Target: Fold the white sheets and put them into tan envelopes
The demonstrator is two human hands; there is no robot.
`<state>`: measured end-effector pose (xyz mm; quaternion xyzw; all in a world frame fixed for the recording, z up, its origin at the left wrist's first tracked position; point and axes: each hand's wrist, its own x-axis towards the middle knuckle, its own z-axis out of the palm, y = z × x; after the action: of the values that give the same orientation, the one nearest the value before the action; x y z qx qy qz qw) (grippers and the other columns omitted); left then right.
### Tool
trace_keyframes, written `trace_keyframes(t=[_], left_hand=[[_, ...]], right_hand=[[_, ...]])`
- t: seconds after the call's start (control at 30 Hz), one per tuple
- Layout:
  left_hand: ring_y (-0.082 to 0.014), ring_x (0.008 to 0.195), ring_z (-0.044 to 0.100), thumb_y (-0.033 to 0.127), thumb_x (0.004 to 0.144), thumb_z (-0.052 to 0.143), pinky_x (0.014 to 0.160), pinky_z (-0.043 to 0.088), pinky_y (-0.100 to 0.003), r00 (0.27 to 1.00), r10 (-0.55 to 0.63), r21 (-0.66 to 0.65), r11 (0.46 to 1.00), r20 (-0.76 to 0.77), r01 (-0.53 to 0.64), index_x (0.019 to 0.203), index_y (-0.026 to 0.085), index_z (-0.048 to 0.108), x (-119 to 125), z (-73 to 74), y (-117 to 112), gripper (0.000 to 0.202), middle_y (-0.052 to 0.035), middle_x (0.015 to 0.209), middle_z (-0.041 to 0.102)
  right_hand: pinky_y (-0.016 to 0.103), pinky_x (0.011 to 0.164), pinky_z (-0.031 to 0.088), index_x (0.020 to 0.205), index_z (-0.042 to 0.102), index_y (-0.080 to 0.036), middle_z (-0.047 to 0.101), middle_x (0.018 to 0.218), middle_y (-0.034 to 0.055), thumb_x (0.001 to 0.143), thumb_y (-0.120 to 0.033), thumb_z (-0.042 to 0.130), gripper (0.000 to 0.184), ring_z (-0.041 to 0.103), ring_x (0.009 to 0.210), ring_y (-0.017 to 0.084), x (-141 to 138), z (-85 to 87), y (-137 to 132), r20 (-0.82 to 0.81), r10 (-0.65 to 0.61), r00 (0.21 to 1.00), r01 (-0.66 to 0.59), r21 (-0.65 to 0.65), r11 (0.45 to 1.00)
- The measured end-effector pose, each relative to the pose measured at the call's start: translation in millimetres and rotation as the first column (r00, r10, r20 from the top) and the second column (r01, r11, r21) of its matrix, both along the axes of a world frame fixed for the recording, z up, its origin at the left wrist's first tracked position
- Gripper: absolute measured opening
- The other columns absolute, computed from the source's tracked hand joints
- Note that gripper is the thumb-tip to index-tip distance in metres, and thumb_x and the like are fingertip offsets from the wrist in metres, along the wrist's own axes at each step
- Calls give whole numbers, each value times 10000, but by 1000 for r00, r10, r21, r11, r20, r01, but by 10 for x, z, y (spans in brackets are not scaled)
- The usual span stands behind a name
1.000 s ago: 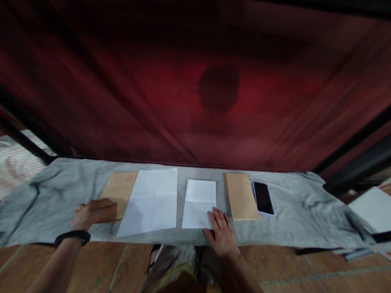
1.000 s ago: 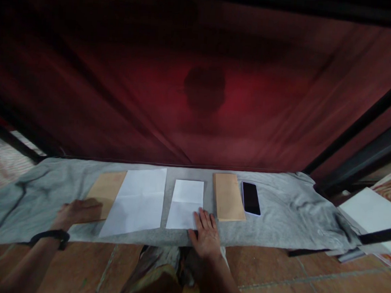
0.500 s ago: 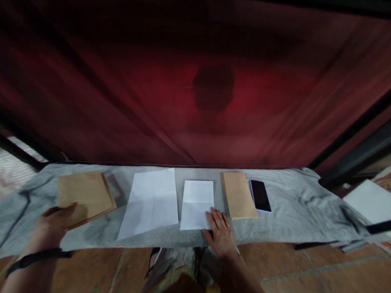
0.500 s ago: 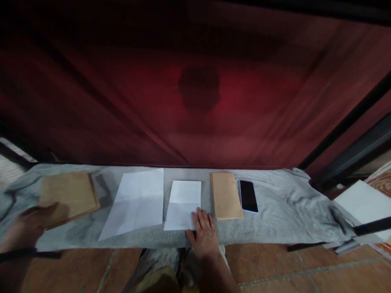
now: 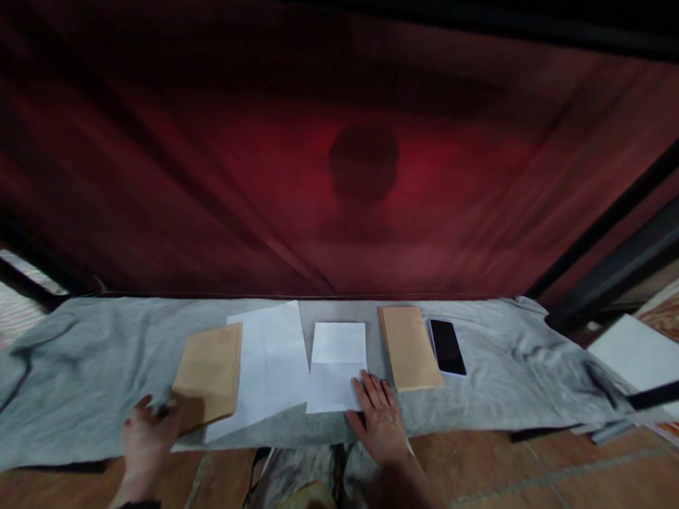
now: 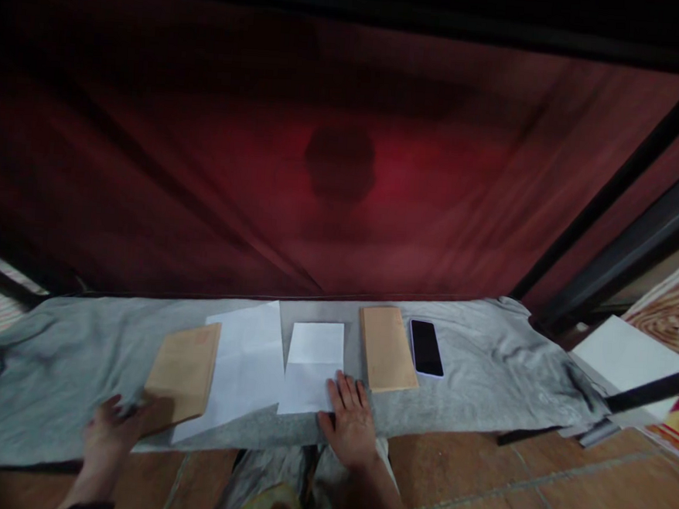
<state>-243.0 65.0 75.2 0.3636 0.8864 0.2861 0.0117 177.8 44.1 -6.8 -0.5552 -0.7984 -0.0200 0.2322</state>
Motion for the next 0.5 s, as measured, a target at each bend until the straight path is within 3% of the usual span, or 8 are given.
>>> trace_keyframes(t=[0.07, 0.13, 0.2, 0.27, 0.3, 0.37, 0.5], left_hand=[[-382, 1080, 644, 480, 791, 524, 881, 548, -528, 995, -14, 68, 997, -94, 20, 1333, 102, 544, 149, -38, -77, 661, -189, 1088, 668], [-392, 1304, 545, 529, 866, 476, 1008, 500, -555, 949, -243, 158, 948, -203, 277, 1483, 166, 427, 417, -120, -153, 717, -213, 1416, 545], [-343, 1437, 441, 470, 916, 442, 1110, 443, -531, 787, -541, 117, 797, -295, 592, 1491, 276, 444, 749, -255, -212, 607, -140, 1568, 446], [-318, 1454, 436, 395, 932, 443, 1157, 398, -552, 557, -759, -68, 610, -336, 790, 1451, 362, 523, 1031, -411, -234, 527, -53, 1545, 519], [-302, 1446, 454, 357, 938, 435, 1179, 378, -549, 496, -805, -155, 563, -325, 812, 1457, 353, 534, 1120, -485, -227, 528, -38, 1540, 530], [-278, 1402, 516, 305, 942, 429, 1174, 410, -497, 452, -842, -285, 528, -294, 800, 1447, 298, 569, 1169, -611, -178, 524, -50, 1509, 563], [-260, 1338, 582, 192, 888, 466, 1127, 486, -410, 381, -894, -433, 447, -234, 783, 1347, 294, 669, 918, -771, -14, 512, -43, 1447, 609]], right_hand=[[470, 1223, 310, 1530, 456, -227, 453, 1587, 88, 1003, -370, 538, 551, 443, 1446, 255, -26, 4, -5, -7, -17, 1000, 17, 9, 1000], [472, 1222, 316, 1530, 457, -232, 455, 1586, 85, 998, -363, 547, 556, 448, 1442, 256, -50, -6, -7, -16, -36, 999, 37, 19, 999], [474, 1220, 324, 1531, 457, -240, 467, 1578, 79, 988, -359, 562, 566, 453, 1438, 256, -61, -24, -4, -25, -49, 998, 50, 20, 999], [474, 1217, 336, 1528, 461, -249, 475, 1573, 71, 974, -364, 584, 579, 454, 1438, 255, -50, -37, 0, -30, -49, 998, 49, 8, 999], [474, 1214, 344, 1525, 466, -253, 474, 1574, 69, 966, -370, 597, 586, 452, 1440, 255, -39, -39, 3, -29, -41, 999, 41, -3, 999], [479, 1208, 356, 1515, 479, -262, 466, 1579, 66, 951, -379, 621, 594, 447, 1444, 257, -10, -33, 6, -24, -21, 999, 20, -31, 999], [493, 1199, 369, 1500, 498, -269, 449, 1591, 66, 926, -375, 651, 603, 440, 1449, 264, 21, -7, 18, -12, -3, 1000, 2, -82, 997]])
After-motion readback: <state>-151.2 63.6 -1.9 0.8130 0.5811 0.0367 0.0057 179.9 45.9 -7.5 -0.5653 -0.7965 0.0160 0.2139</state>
